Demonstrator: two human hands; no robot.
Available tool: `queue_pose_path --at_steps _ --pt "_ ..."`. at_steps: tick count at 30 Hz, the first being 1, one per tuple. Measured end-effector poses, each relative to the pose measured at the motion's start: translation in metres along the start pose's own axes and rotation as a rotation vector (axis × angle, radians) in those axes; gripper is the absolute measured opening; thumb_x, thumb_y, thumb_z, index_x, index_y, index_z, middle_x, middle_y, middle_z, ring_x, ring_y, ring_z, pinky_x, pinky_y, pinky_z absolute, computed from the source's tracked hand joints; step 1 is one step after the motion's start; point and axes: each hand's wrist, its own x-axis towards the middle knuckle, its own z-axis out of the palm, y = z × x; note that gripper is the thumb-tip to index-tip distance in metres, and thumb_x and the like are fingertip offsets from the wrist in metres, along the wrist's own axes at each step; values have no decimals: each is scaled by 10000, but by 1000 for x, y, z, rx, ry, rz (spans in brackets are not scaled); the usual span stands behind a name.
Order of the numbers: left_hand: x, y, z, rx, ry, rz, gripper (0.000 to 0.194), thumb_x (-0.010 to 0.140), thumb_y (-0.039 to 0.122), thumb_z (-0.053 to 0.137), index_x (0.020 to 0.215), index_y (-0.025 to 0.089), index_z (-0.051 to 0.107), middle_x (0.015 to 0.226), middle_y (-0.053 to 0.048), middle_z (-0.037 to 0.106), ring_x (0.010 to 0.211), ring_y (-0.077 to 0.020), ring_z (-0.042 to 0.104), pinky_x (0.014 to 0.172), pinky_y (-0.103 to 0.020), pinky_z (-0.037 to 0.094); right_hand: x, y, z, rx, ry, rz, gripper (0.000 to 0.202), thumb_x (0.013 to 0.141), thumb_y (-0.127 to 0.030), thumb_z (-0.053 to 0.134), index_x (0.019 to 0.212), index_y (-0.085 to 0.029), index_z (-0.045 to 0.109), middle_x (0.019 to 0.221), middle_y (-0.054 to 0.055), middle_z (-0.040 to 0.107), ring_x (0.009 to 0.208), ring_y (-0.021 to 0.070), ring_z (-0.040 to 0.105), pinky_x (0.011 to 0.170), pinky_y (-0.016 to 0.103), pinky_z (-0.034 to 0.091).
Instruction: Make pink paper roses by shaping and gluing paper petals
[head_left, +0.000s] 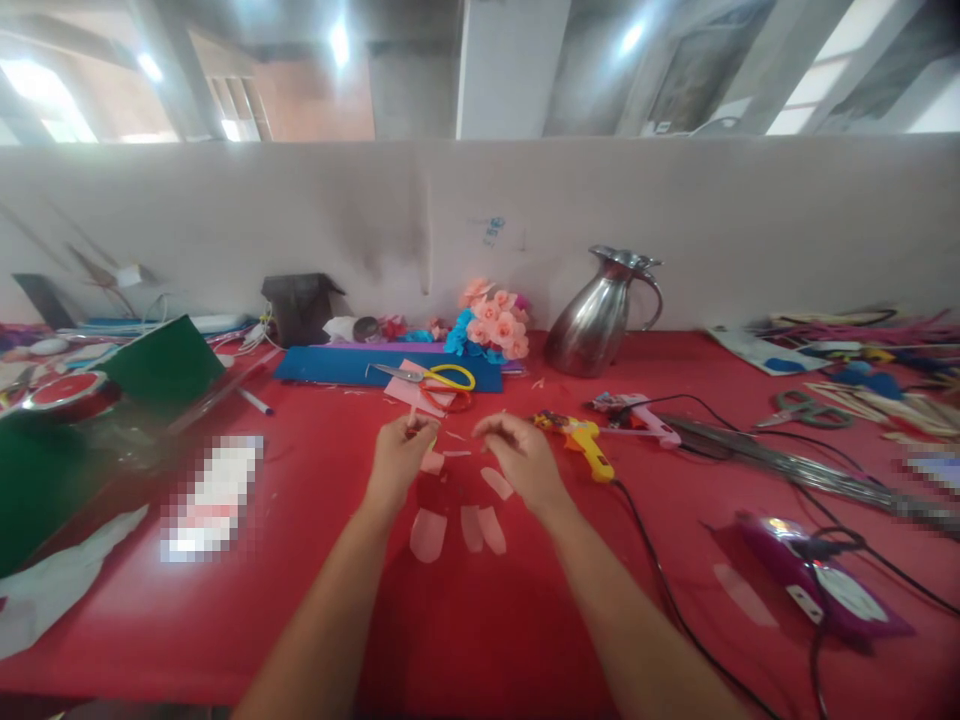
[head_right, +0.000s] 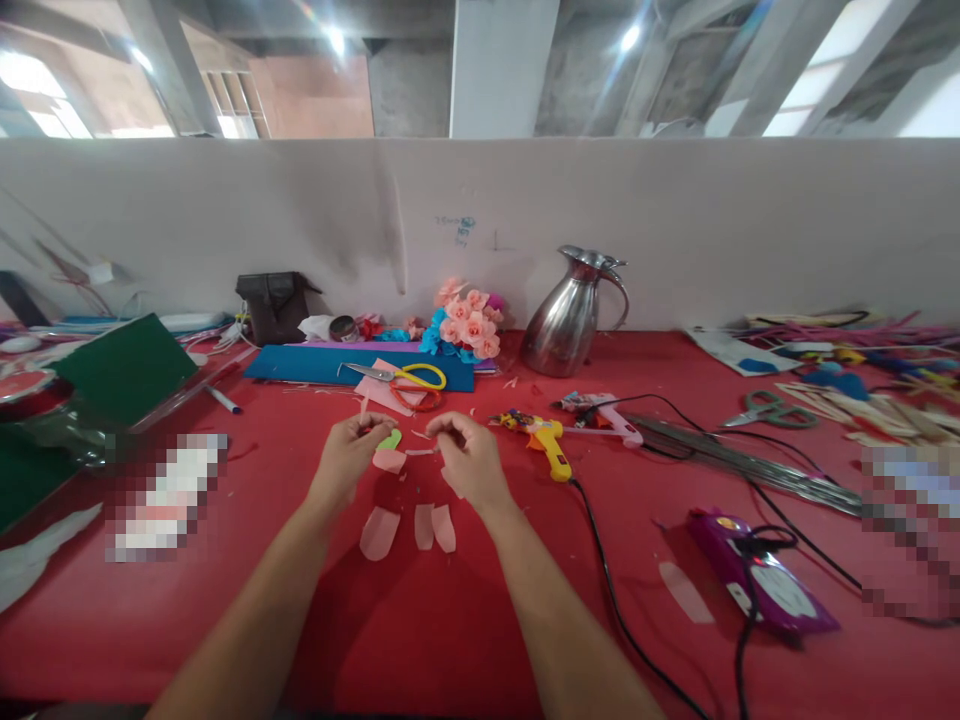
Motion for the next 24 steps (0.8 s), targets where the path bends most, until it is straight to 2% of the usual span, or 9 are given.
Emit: queue_pose_path --at_steps 3,6,8,10,12,14,16,18,24 --pt "1 1 -4 -12 57 -71 230 711 379 562 657 156 569 614 11 536 596 -111 467 583 -224 345 -1 0 -7 46 58 2 139 670 -165 392 548 -193 450 499 -32 417 477 103 390 481 228 315" --pt "1 1 -5 19 107 -89 170 709 328 560 675 163 545 653 11 531 636 -114 475 610 -223 350 1 -1 -12 58 123 21 204 717 -213 365 513 -200 380 470 -36 324 439 95 307 431 231 248" --pt "2 -1 -4 32 107 -83 131 707 300 558 712 169 555 712 -2 557 686 -126 497 636 -228 360 3 1 -13 22 103 63 233 759 -268 387 537 -197 397 495 -31 365 460 96 350 444 224 275" --pt "2 -2 -2 46 69 -92 160 745 318 510 714 172 569 742 -21 577 714 -140 512 643 -237 365 6 4 -15 -81 -46 120 202 769 -280 434 590 -190 462 548 -19 467 512 103 439 489 220 329" --pt "2 -3 -1 52 26 -102 241 789 341 441 694 170 582 744 -37 589 721 -150 522 642 -245 365 6 6 -17 -295 -216 159 79 733 -233 513 674 -191 544 657 4 579 613 124 523 557 229 365" --pt "1 -2 1 55 -10 -89 280 806 344 414 691 168 599 745 -45 598 723 -153 528 647 -247 364 3 7 -20 -584 -303 193 29 688 -221 597 706 -200 589 765 31 632 717 158 559 588 244 358" --pt "0 -1 2 53 -52 -63 284 806 344 421 719 166 624 740 -47 603 716 -153 528 642 -244 364 0 6 -22 -811 -321 239 84 685 -283 635 699 -207 602 811 49 643 755 184 564 568 253 329" --pt "-1 0 3 38 -101 -52 273 799 341 435 755 166 639 715 -44 597 681 -148 522 615 -240 360 -4 6 -22 -908 -342 260 131 713 -340 616 701 -211 598 811 54 644 736 187 566 539 255 300" --pt "-4 -4 6 48 -226 -110 164 700 271 523 719 168 649 628 -19 575 610 -138 501 567 -234 352 -3 11 -20 -910 -337 248 158 764 -349 559 697 -208 582 796 54 654 694 167 571 516 247 279"
